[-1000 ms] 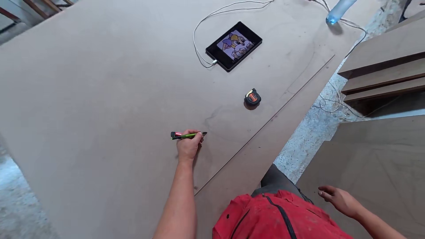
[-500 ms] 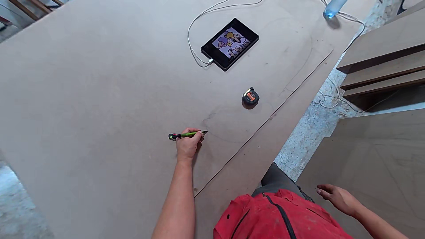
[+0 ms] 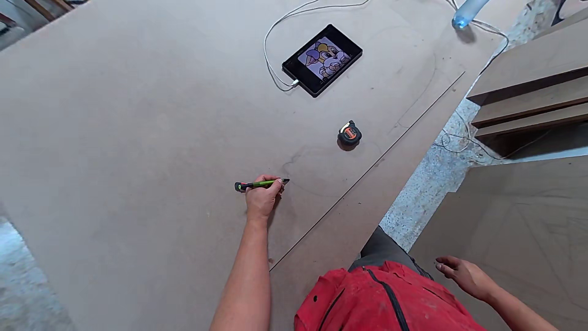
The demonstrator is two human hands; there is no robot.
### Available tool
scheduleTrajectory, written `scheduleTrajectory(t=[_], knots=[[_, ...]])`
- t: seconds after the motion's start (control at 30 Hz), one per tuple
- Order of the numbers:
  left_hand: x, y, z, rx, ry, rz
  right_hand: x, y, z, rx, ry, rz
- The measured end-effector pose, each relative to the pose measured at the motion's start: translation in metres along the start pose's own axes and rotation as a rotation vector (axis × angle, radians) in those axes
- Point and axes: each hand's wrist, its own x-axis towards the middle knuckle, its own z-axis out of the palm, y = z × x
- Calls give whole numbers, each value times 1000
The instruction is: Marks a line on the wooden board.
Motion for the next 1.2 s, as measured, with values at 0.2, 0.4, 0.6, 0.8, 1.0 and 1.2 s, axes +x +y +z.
scheduleTrajectory(t=[0.2,0.4,0.6,0.8,1.0,1.2], knots=[[0,3,3,82,19,17,2,-2,-1,-4,5,-15],[1,5,4,120,9,33,-3,-2,-3,13,16,-9],[3,4,2,104,14,24,-2,1,-1,6,12,-7],[2,5,1,71,6,16,-3,-3,-1,-8,7,0],[1,4,-1,64,10,24,-4,-3,-2,-6,6,-3],[-2,3,-3,80,36,14,-4,-2,-3,-3,4,4]])
